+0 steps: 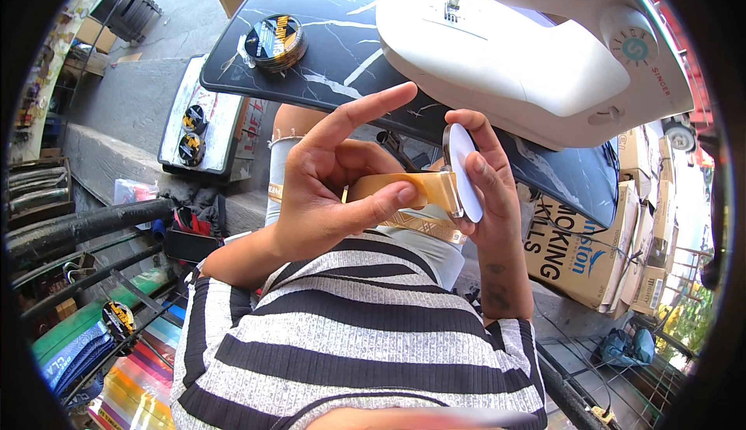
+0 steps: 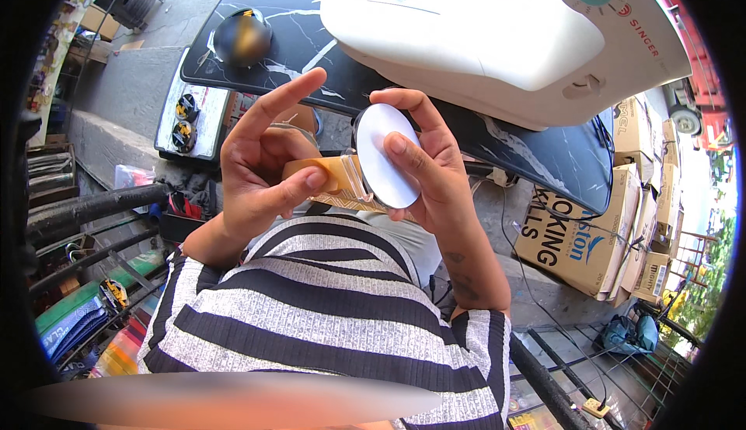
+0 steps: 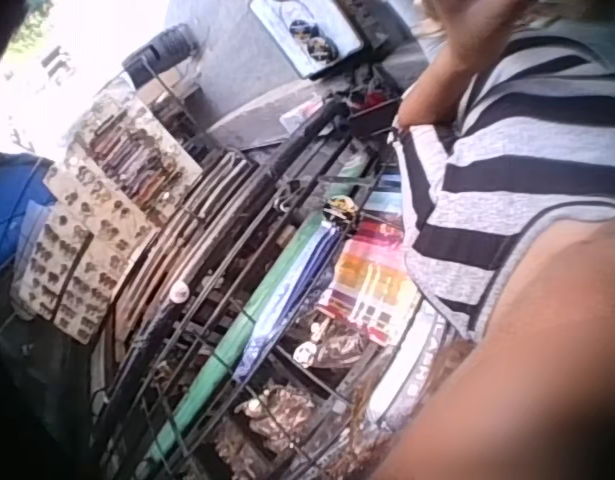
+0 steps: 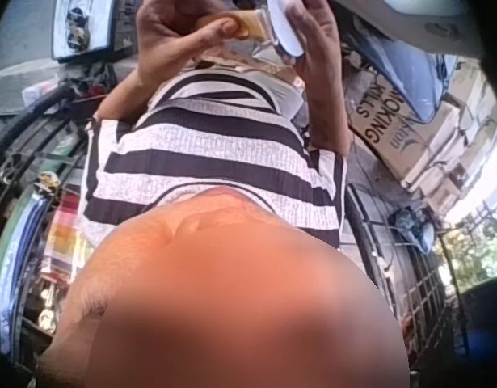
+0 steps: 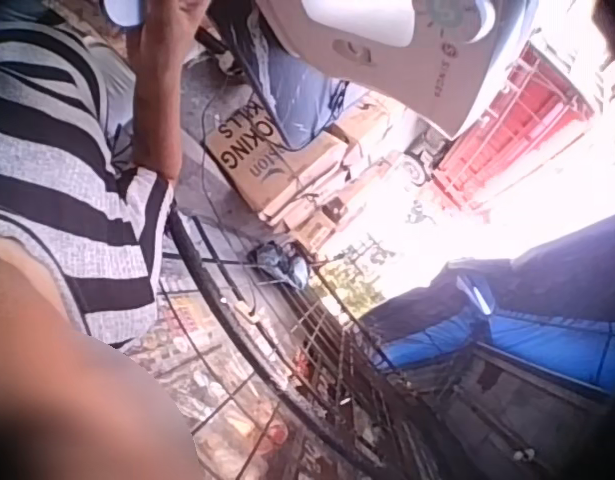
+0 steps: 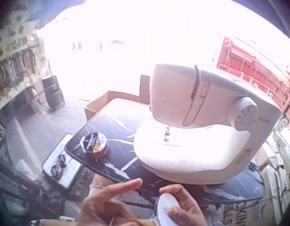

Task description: The person uses a sewing machine to stitch a gold ribbon. They thread the machine, place the ribbon under the presser foot, and sew along its length. The person then removes the ribbon and prepares another piece for sewing.

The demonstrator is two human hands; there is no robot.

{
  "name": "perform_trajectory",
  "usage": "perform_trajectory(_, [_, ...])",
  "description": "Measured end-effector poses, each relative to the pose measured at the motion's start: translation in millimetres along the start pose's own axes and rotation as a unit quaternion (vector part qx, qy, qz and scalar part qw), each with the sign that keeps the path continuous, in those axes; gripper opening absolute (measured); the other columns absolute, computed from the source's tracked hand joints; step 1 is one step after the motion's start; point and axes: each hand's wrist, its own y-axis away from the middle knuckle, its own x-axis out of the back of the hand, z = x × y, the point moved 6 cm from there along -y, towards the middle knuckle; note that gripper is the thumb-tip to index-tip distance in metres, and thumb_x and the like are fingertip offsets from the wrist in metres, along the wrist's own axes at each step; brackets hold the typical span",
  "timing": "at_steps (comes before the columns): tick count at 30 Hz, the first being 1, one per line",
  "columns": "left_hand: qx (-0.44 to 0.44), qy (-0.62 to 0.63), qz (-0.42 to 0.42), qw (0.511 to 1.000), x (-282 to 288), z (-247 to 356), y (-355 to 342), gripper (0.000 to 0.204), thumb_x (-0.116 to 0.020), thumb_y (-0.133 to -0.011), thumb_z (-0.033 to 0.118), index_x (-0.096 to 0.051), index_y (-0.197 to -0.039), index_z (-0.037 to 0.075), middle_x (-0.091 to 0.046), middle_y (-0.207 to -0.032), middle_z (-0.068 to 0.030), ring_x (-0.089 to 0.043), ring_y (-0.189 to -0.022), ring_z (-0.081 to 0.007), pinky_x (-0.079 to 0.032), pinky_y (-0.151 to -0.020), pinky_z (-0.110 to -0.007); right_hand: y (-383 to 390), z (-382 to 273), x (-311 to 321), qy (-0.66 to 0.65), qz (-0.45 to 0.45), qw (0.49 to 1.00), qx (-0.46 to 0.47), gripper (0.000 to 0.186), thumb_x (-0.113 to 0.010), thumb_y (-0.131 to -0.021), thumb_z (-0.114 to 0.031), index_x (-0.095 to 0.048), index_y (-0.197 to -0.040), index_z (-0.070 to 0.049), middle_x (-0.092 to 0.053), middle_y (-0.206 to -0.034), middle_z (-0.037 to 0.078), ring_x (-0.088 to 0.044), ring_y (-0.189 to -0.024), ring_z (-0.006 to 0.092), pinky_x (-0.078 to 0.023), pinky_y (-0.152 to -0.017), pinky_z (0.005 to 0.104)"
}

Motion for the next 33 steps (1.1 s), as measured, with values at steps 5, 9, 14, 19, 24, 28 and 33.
perform_trajectory(5, [0.011, -0.040, -0.006, 0.999, -0.4, -1.2, -0.5, 0.074, -0.072, -0.084, 0.005, -0.032, -0.146, 0.000, -0.070, -0.082, -0.0094, -0.066, -0.075, -0.0070, -0.050, -0.068, -0.017, -0.9, 1.6, 0.2, 0.005, 0.000, 1.000, 0.017, 0.044, -0.059, -0.094, -0.015, -0.039, -0.130, -0.002, -0.059, -0.098, 0.010, -0.068, -0.067, 0.0103, -0.057, -0.044, 0.0193])
perform_trajectory(9, [0.045, 0.011, -0.029, 0.999, -1.3, -1.5, -1.4, 0.074, -0.073, -0.083, 0.007, -0.033, -0.146, 0.002, -0.070, -0.084, -0.0093, -0.066, -0.072, -0.0068, -0.050, -0.063, -0.016, -0.5, 3.0, 1.4, 0.017, 0.009, 1.000, 0.018, 0.043, -0.059, -0.094, -0.015, -0.039, -0.130, -0.003, -0.059, -0.097, 0.010, -0.068, -0.067, 0.0107, -0.057, -0.043, 0.0194])
perform_trajectory(14, [0.026, -0.002, -0.007, 1.000, -5.4, -1.6, -2.6, 0.076, -0.069, -0.082, 0.000, -0.027, -0.145, -0.008, -0.068, -0.075, -0.0092, -0.061, -0.057, -0.0050, -0.048, -0.052, -0.015, 1.7, 9.6, 0.4, 0.009, 0.017, 1.000, 0.000, 0.044, -0.059, -0.094, -0.017, -0.039, -0.130, -0.003, -0.059, -0.096, 0.010, -0.067, -0.065, 0.0100, -0.055, -0.041, 0.0186])
perform_trajectory(19, [0.009, -0.034, -0.004, 0.999, -5.5, -1.9, -3.4, 0.077, -0.070, -0.082, 0.000, -0.026, -0.145, -0.008, -0.068, -0.077, -0.0103, -0.063, -0.059, -0.0060, -0.049, -0.053, -0.016, 1.8, 16.1, -2.0, -0.017, 0.006, 1.000, -0.024, 0.046, -0.059, -0.093, -0.018, -0.038, -0.131, -0.004, -0.059, -0.095, 0.009, -0.066, -0.062, 0.0092, -0.053, -0.039, 0.0179])
perform_trajectory(24, [-0.020, -0.067, -0.024, 0.997, -4.2, 1.2, -4.5, 0.076, -0.069, -0.082, -0.001, -0.026, -0.145, -0.009, -0.068, -0.077, -0.0115, -0.064, -0.061, -0.0078, -0.049, -0.052, -0.016, 2.6, 19.5, -4.8, -0.049, -0.015, 0.998, -0.028, 0.050, -0.063, -0.091, -0.020, -0.038, -0.132, -0.006, -0.058, -0.094, 0.008, -0.065, -0.063, 0.0087, -0.053, -0.039, 0.0179])
perform_trajectory(28, [-0.024, -0.047, -0.040, 0.998, -5.8, 2.8, -3.3, 0.075, -0.068, -0.083, -0.003, -0.025, -0.144, -0.009, -0.067, -0.101, -0.0192, -0.065, -0.066, -0.0091, -0.050, -0.051, -0.016, 2.0, 24.8, -4.1, -0.048, -0.009, 0.998, -0.027, 0.056, -0.068, -0.088, -0.023, -0.038, -0.133, -0.008, -0.057, -0.095, 0.007, -0.064, -0.067, 0.0081, -0.054, -0.042, 0.0182])
perform_trajectory(33, [-0.046, -0.063, -0.036, 0.996, -5.9, 2.5, -3.2, 0.076, -0.068, -0.082, -0.004, -0.023, -0.143, -0.008, -0.037, -0.143, -0.0263, -0.067, -0.077, -0.0112, -0.054, -0.052, -0.017, 3.1, 26.6, -4.5, -0.067, -0.008, 0.997, -0.029, 0.060, -0.071, -0.086, -0.024, -0.038, -0.134, -0.009, -0.057, -0.096, 0.007, -0.064, -0.069, 0.0081, -0.054, -0.045, 0.0186])
